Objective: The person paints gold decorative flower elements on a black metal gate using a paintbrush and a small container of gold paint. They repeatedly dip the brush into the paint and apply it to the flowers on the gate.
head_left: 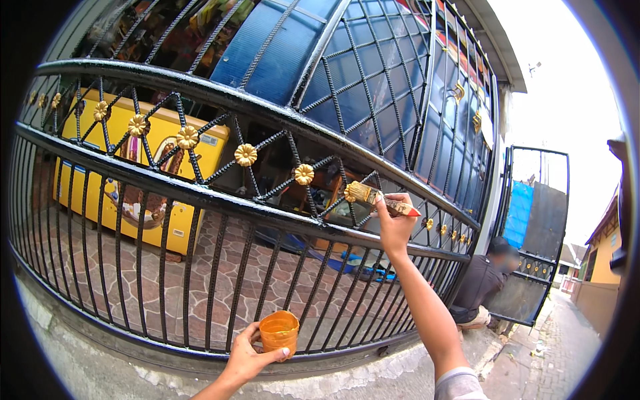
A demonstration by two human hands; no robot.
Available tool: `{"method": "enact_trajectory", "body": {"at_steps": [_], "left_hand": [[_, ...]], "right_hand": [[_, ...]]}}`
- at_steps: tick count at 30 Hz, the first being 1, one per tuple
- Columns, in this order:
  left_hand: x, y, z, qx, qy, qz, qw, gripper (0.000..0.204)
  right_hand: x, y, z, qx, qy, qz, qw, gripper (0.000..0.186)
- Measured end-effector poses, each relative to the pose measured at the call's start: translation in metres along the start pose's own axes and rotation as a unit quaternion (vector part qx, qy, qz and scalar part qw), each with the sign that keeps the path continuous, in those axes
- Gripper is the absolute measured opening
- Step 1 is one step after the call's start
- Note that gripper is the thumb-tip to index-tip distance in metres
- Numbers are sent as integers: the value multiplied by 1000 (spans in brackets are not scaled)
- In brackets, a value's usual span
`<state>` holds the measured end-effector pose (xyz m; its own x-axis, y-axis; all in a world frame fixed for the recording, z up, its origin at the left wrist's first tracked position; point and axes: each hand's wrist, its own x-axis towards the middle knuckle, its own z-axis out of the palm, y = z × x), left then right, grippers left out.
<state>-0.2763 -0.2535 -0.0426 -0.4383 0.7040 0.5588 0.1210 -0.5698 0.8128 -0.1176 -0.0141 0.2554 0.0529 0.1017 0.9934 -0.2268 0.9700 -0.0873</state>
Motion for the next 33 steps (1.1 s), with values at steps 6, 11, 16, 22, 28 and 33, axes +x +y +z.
{"method": "enact_trajectory", "body": {"at_steps": [6,11,16,22,28,33], "left_hand": [[0,-1,0,25,9,6,1000,78],[-1,-1,1,-4,2,11,1000,79],[0,-2,0,1,-4,2,1000,78],[0,-2,1,8,1,8,1000,78],[0,-2,1,18,-3,15,1000,76],[0,-3,1,15,-2,17,1000,75]], "right_hand": [[2,0,3,26,5,-35,999,21],[-2,-4,5,88,36,-34,995,21],[-4,-7,2,-13,-2,1,1000,20],[-5,-6,1,28,-15,-16,999,21],[-4,-5,3,2,-36,1,999,21],[-2,-2,2,54,-12,-18,998,21]]}}
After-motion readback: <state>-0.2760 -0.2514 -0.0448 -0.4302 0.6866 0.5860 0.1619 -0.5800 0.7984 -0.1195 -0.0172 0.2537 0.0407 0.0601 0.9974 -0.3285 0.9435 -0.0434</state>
